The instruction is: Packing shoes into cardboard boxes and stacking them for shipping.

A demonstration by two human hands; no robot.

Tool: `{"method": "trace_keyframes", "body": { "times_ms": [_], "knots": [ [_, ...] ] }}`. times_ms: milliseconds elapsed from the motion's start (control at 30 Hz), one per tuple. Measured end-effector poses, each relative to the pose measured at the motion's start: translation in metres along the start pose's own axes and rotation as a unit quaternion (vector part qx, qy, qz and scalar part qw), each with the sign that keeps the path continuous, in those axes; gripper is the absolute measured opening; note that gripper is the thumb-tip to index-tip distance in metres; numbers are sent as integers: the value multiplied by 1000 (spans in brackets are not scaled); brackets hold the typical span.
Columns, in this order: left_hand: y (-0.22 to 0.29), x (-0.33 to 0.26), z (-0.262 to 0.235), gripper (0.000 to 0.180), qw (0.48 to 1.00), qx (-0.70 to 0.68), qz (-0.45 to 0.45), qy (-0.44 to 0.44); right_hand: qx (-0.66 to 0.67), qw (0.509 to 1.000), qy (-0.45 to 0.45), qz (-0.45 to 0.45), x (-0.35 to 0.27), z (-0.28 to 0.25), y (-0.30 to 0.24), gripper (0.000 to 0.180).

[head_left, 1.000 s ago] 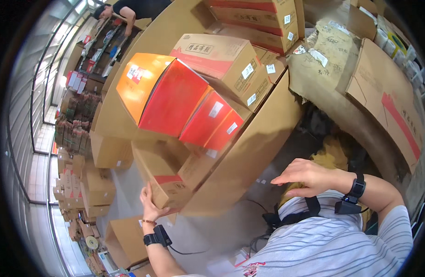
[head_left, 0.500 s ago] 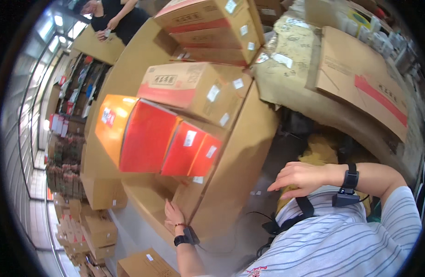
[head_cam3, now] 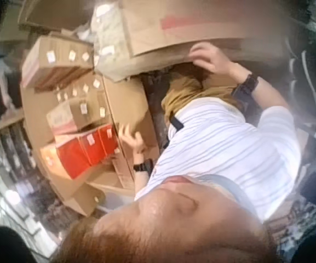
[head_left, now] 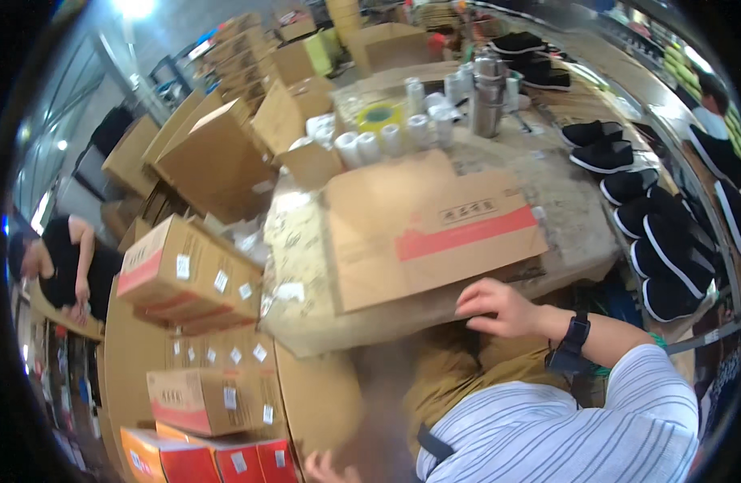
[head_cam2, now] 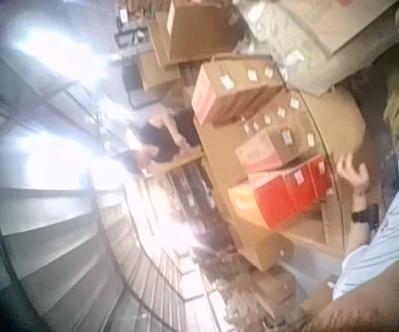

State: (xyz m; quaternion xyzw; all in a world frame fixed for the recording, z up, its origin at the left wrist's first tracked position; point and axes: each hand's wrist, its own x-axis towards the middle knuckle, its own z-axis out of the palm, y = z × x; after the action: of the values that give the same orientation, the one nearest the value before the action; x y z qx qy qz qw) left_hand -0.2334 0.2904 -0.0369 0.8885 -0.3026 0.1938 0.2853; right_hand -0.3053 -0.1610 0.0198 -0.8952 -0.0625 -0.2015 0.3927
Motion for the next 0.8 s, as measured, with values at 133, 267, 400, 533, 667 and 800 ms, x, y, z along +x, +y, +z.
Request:
{"method": "trace_keyframes", "body": {
  "times_ms": [133, 267, 400, 533, 667, 800],
  "knots": [
    [57, 134, 97, 24, 979, -171, 89, -73, -82, 974, 146, 154, -26, -50, 41, 22],
    [68, 220, 177, 37, 981, -194, 12, -16, -225, 913, 257, 225, -48, -54, 67, 48],
    [63, 247, 202, 58, 911, -361, -113, -163, -259, 903, 198, 279, -59, -45, 66, 72],
    [79, 257, 179, 59, 914, -347, -103, -184, -188, 896, 261, 305, -56, -52, 76, 67],
    [69, 260, 172, 59, 942, -315, -79, -87, -132, 898, 333, 257, -34, -65, 51, 69],
    [73, 262, 152, 59, 952, -277, -110, -65, -99, 907, 387, 135, -16, -57, 17, 59]
  ]
}}
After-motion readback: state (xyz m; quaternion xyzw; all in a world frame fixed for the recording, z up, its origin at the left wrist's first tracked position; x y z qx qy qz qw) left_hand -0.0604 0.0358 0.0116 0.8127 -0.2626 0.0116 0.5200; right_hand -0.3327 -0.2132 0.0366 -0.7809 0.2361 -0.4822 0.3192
